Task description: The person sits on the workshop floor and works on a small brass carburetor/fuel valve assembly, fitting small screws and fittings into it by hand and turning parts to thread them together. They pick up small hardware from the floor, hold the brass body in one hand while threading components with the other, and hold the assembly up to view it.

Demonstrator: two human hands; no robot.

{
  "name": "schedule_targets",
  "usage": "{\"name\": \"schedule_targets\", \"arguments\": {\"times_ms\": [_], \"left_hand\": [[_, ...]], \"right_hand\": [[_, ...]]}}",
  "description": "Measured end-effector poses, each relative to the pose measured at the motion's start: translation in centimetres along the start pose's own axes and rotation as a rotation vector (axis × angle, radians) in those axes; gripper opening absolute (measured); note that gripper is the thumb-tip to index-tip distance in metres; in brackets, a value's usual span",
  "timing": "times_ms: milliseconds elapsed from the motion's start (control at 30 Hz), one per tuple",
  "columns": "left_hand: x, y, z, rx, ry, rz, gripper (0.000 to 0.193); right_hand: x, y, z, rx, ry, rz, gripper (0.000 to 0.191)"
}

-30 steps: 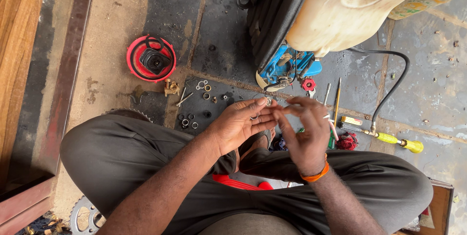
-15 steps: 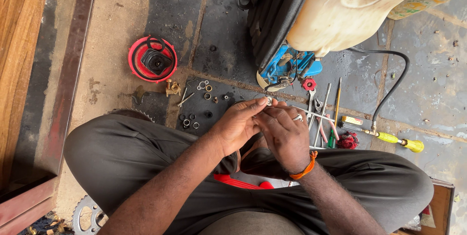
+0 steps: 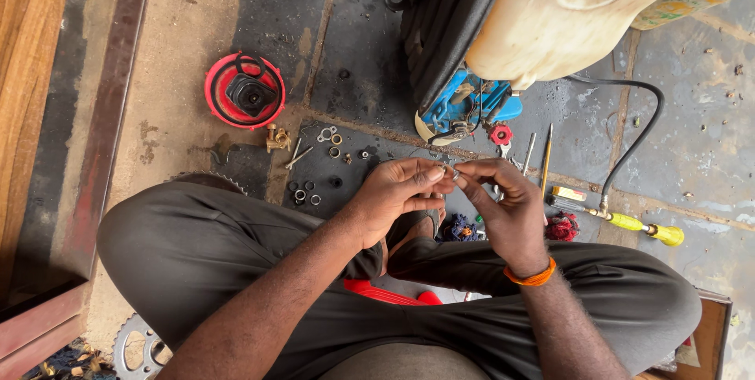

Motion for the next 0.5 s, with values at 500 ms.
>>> {"name": "schedule_targets", "arguments": {"times_ms": [500], "left_hand": [[-0.4, 0.3, 0.8, -0.049, 0.011, -0.015, 0.038]], "right_hand": [[0.2, -1.2, 1.5, 0.236, 0.025, -0.031, 0.02]]}}
Point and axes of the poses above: each hand's wrist, its own x-axis away from the middle knuckle, its own y-axis out of the back of the hand, z = x × y, the point moved 5 cm from there along -x, towards the middle knuckle, and after that the axes turned 10 degrees about y, right-handed, at the moved point
